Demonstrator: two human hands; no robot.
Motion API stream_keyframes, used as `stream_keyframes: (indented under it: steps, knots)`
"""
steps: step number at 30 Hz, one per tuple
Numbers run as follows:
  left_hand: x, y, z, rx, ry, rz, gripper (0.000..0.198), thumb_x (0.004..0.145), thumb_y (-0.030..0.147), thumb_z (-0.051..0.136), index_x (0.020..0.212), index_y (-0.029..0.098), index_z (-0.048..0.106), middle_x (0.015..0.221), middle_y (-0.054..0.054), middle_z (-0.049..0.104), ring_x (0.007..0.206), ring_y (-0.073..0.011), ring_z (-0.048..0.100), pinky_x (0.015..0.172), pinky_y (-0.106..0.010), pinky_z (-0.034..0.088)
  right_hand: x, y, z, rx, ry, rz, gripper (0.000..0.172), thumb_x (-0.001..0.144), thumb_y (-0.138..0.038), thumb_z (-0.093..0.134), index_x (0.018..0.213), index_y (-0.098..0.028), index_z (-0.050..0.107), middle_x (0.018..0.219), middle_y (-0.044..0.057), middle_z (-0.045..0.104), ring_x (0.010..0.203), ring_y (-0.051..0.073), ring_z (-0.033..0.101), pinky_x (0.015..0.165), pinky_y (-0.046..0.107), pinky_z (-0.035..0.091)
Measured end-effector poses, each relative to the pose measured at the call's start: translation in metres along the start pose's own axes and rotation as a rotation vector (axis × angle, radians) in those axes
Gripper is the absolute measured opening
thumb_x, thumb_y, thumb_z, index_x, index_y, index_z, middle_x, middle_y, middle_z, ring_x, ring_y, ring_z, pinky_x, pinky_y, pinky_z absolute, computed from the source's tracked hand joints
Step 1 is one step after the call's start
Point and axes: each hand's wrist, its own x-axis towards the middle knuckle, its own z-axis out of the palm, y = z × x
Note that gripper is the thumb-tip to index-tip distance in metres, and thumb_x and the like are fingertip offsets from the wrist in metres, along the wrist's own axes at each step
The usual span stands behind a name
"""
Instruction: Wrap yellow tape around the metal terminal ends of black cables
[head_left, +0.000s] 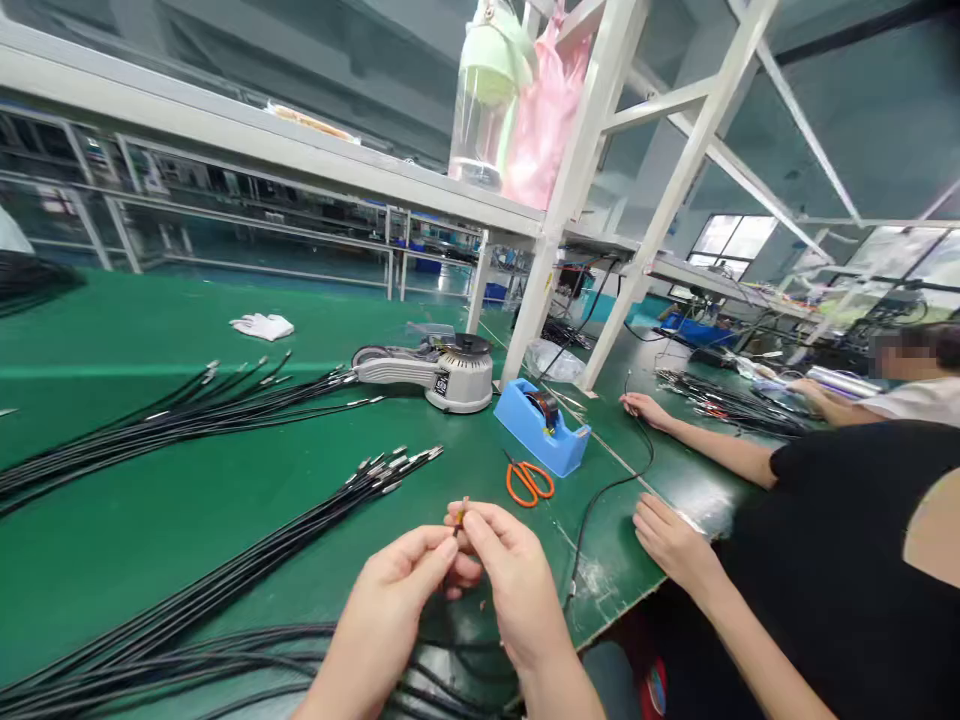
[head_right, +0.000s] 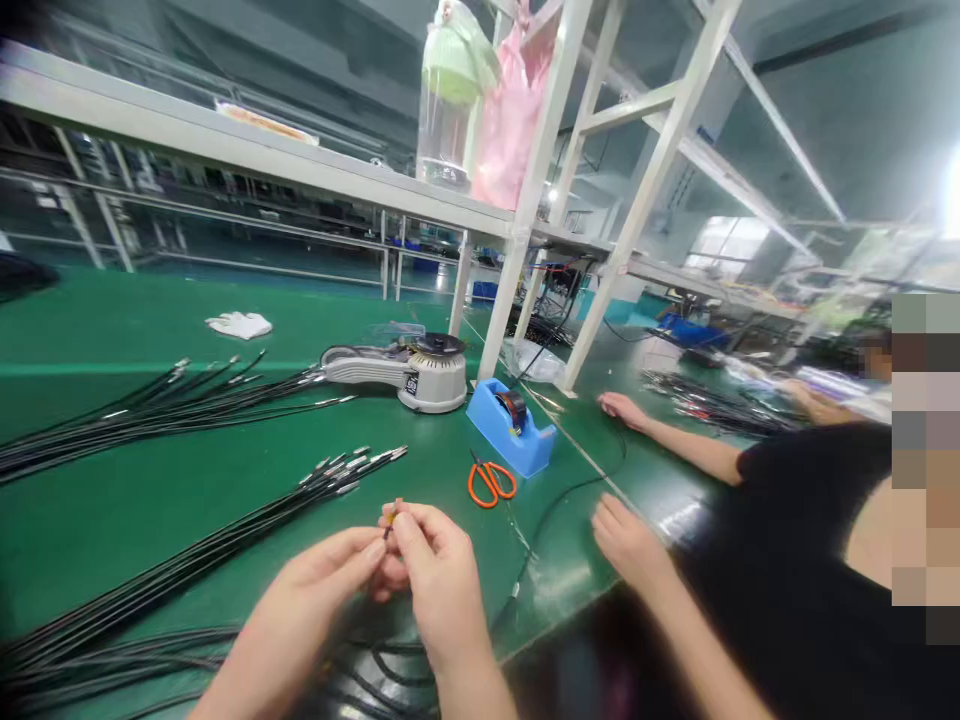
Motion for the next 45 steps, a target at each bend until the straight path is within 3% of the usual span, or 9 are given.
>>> stream_keyframes:
  steps: [8, 12, 17, 23, 28, 31, 36, 41, 45]
  knots:
    - [0.001, -0.001, -0.002, -0.159, -0.108, -0.029, 0.022, 0.084, 0.034, 0.057, 0.083, 0.014, 0.068, 0.076, -0.005, 0.067, 0.070, -0.0147, 0.054, 0.069, -0.026, 0.042, 0.002, -0.004, 0.000, -0.088, 0.015, -0.019, 0.034, 0.075, -0.046, 0.068, 0.083, -0.013, 0.068, 0.053, -0.006, 0.043, 0.044, 0.005, 0.036, 0.039, 0.017, 0.038]
    - [-0.001, 0.002, -0.002, -0.284, -0.108, -0.079, 0.020, 0.081, 0.032, 0.062, 0.081, 0.012, 0.068, 0.076, -0.007, 0.068, 0.070, -0.0154, 0.056, 0.071, -0.027, 0.044, -0.003, -0.006, 0.000, -0.173, 0.003, -0.086, 0.034, 0.083, -0.045, 0.059, 0.091, -0.014, 0.072, 0.078, 0.004, 0.061, 0.065, 0.011, 0.053, 0.048, 0.018, 0.043]
    - [-0.002, 0.003, -0.003, -0.363, -0.111, -0.119, 0.022, 0.078, 0.034, 0.067, 0.079, 0.013, 0.068, 0.075, -0.007, 0.067, 0.068, -0.0150, 0.056, 0.070, -0.027, 0.046, -0.007, -0.009, 0.000, -0.248, -0.034, -0.136, 0.030, 0.088, -0.038, 0.054, 0.097, -0.016, 0.072, 0.100, 0.008, 0.067, 0.081, 0.016, 0.060, 0.060, 0.021, 0.048]
    - [0.003, 0.000, -0.007, -0.298, 0.121, -0.085, 0.030, 0.064, 0.036, 0.079, 0.085, 0.017, 0.072, 0.082, -0.004, 0.068, 0.077, -0.0153, 0.058, 0.074, -0.025, 0.045, -0.015, -0.007, -0.004, -0.449, 0.029, -0.247, 0.025, 0.087, -0.032, 0.056, 0.106, -0.022, 0.068, 0.106, 0.006, 0.069, 0.098, 0.019, 0.063, 0.087, 0.027, 0.049]
    - [0.007, -0.006, -0.010, -0.282, 0.236, -0.068, 0.033, 0.059, 0.039, 0.082, 0.080, 0.016, 0.071, 0.079, -0.002, 0.068, 0.070, -0.0121, 0.056, 0.067, -0.022, 0.044, -0.027, 0.000, -0.014, -0.819, -0.005, -0.390, 0.017, 0.083, -0.021, 0.059, 0.093, -0.023, 0.071, 0.085, 0.002, 0.071, 0.076, 0.016, 0.066, 0.070, 0.021, 0.050]
    - [0.006, -0.006, -0.011, -0.303, 0.261, -0.056, 0.036, 0.062, 0.037, 0.080, 0.089, 0.017, 0.070, 0.075, 0.000, 0.066, 0.065, -0.0098, 0.053, 0.062, -0.020, 0.043, -0.032, 0.008, -0.023, -1.018, -0.029, -0.463, 0.016, 0.084, -0.019, 0.055, 0.085, -0.023, 0.071, 0.073, 0.001, 0.069, 0.065, 0.015, 0.064, 0.062, 0.020, 0.047]
    - [0.001, 0.001, -0.008, -0.361, 0.272, -0.055, 0.040, 0.062, 0.040, 0.079, 0.092, 0.014, 0.070, 0.071, -0.002, 0.065, 0.068, -0.0120, 0.055, 0.062, -0.020, 0.044, -0.036, 0.026, -0.033, -1.104, -0.027, -0.573, 0.018, 0.085, -0.023, 0.050, 0.085, -0.021, 0.068, 0.067, 0.000, 0.065, 0.059, 0.014, 0.063, 0.059, 0.021, 0.045]
    - [0.005, -0.005, -0.008, -0.225, 0.247, -0.054, 0.044, 0.068, 0.042, 0.073, 0.100, 0.012, 0.067, 0.075, -0.004, 0.066, 0.069, -0.0132, 0.056, 0.062, -0.022, 0.044, -0.036, 0.030, -0.037, -1.088, -0.027, -0.483, 0.022, 0.085, -0.030, 0.048, 0.088, -0.024, 0.069, 0.069, 0.000, 0.067, 0.058, 0.014, 0.063, 0.057, 0.021, 0.047]
    - [0.005, -0.004, -0.010, 0.089, 0.263, 0.036, 0.049, 0.072, 0.046, 0.065, 0.110, 0.015, 0.063, 0.086, -0.006, 0.067, 0.077, -0.0191, 0.059, 0.066, -0.028, 0.047, -0.020, 0.003, -0.046, -1.078, 0.235, -0.285, 0.026, 0.084, -0.037, 0.049, 0.093, -0.023, 0.069, 0.081, 0.004, 0.072, 0.066, 0.018, 0.066, 0.063, 0.025, 0.050]
